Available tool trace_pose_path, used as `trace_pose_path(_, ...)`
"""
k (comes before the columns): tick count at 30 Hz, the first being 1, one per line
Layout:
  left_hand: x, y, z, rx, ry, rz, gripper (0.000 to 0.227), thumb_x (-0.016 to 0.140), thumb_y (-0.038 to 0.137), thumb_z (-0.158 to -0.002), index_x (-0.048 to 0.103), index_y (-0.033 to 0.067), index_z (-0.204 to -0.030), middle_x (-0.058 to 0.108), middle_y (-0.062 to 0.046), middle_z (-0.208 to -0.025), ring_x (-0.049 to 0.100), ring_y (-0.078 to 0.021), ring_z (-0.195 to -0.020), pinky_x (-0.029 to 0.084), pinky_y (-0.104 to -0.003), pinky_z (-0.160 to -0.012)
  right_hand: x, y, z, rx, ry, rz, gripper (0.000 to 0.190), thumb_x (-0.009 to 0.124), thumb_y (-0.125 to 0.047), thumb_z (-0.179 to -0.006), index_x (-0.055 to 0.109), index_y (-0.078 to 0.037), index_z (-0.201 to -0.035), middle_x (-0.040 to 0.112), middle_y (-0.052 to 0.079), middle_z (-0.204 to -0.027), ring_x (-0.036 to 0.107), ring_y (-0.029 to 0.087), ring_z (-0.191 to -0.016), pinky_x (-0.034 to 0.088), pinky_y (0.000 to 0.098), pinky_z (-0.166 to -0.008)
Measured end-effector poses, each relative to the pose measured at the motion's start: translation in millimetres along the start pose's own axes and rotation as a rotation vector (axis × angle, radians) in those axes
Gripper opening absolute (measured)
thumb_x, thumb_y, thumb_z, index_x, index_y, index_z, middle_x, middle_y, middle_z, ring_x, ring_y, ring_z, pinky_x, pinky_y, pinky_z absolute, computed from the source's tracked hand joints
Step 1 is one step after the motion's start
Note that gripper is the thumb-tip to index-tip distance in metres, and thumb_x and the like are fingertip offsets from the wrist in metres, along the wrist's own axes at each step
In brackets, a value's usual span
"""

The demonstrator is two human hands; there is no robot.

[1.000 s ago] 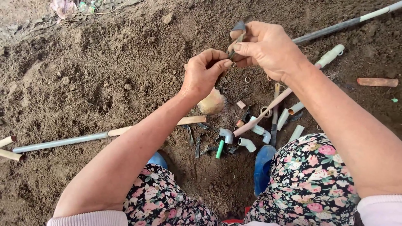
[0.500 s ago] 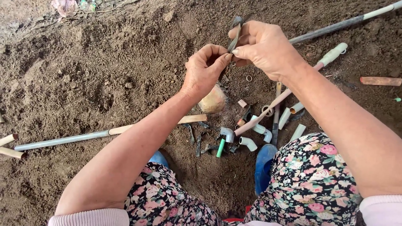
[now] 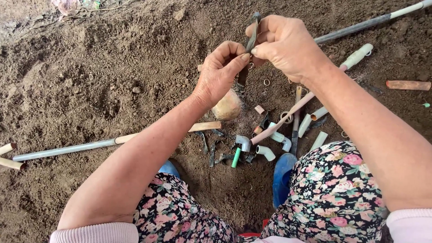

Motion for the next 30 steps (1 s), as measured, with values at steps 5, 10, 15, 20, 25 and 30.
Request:
trace_pose_path(5,-1,0,-1,0.017,-0.109,0.119,0.006,0.055,0.017,-0.091,0.055,0.0116,-0.088,0.06,-0.004,-0.079,0.06,-0.0117,-0.067,0.057,-0.025,-0.055,0,-2,2,0.013,-0.018,-0.049,0.029,0.058,0.016,-0.077,0.058,-0.003,-0.099,0.061,0.006,-0.084,0.066,0.015,-0.073,0.062,0.0234,-0.068)
trace_pose_path(10,2,8,2,-0.012,-0.003,-0.071,0.02,0.054,0.029,-0.087,0.055,0.009,-0.085,0.058,-0.001,-0.068,0.054,-0.0083,-0.053,0.051,-0.022,-0.047,-3,-1,6,-0.109,-0.007,0.138,0.021,0.062,0.011,-0.083,0.056,-0.004,-0.097,0.063,0.004,-0.086,0.063,0.009,-0.072,0.06,0.0183,-0.069)
trace_pose_path(15,4,5,0,0.015,0.106,-0.154,0.02,0.055,0.027,-0.088,0.056,0.0075,-0.091,0.058,-0.001,-0.075,0.052,-0.0064,-0.058,0.049,-0.019,-0.047,-1,-3,11,-0.193,-0.037,0.292,0.023,0.063,0.01,-0.081,0.054,-0.005,-0.096,0.062,0.004,-0.083,0.064,0.009,-0.072,0.058,0.0197,-0.069)
trace_pose_path(20,2,7,0,0.049,0.094,-0.181,0.003,0.059,0.008,-0.087,0.059,0.0053,-0.087,0.063,-0.004,-0.076,0.061,-0.0092,-0.062,0.063,-0.022,-0.053,2,-3,12,-0.289,-0.078,0.351,0.026,0.059,0.011,-0.081,0.057,-0.005,-0.101,0.061,0.002,-0.097,0.064,0.01,-0.083,0.054,0.0187,-0.074)
trace_pose_path(25,1,6,1,0.008,0.034,-0.077,0.007,0.052,0.009,-0.09,0.054,0.0081,-0.084,0.058,-0.003,-0.077,0.058,-0.0104,-0.066,0.063,-0.025,-0.059,0,-2,13,-0.108,-0.029,0.521,0.011,0.06,-0.003,-0.085,0.067,-0.011,-0.086,0.065,-0.004,-0.079,0.057,0.006,-0.068,0.047,0.0178,-0.067)
trace_pose_path(30,1,11,1,0.094,-0.035,0.047,0.011,0.055,0.016,-0.092,0.053,0.0116,-0.082,0.047,0.003,-0.072,0.042,-0.0068,-0.064,0.042,-0.02,-0.058,-13,21,-3,-0.267,-0.137,0.369,0.029,0.061,0.0,-0.088,0.042,-0.013,-0.071,0.041,-0.007,-0.072,0.039,0.005,-0.068,0.033,0.023,-0.062)
Point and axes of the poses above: each hand's wrist, its own z-axis away from the middle knuckle, its own x-axis out of the palm, y = z × x, the point moved 3 cm from there along -z, towards the middle knuckle
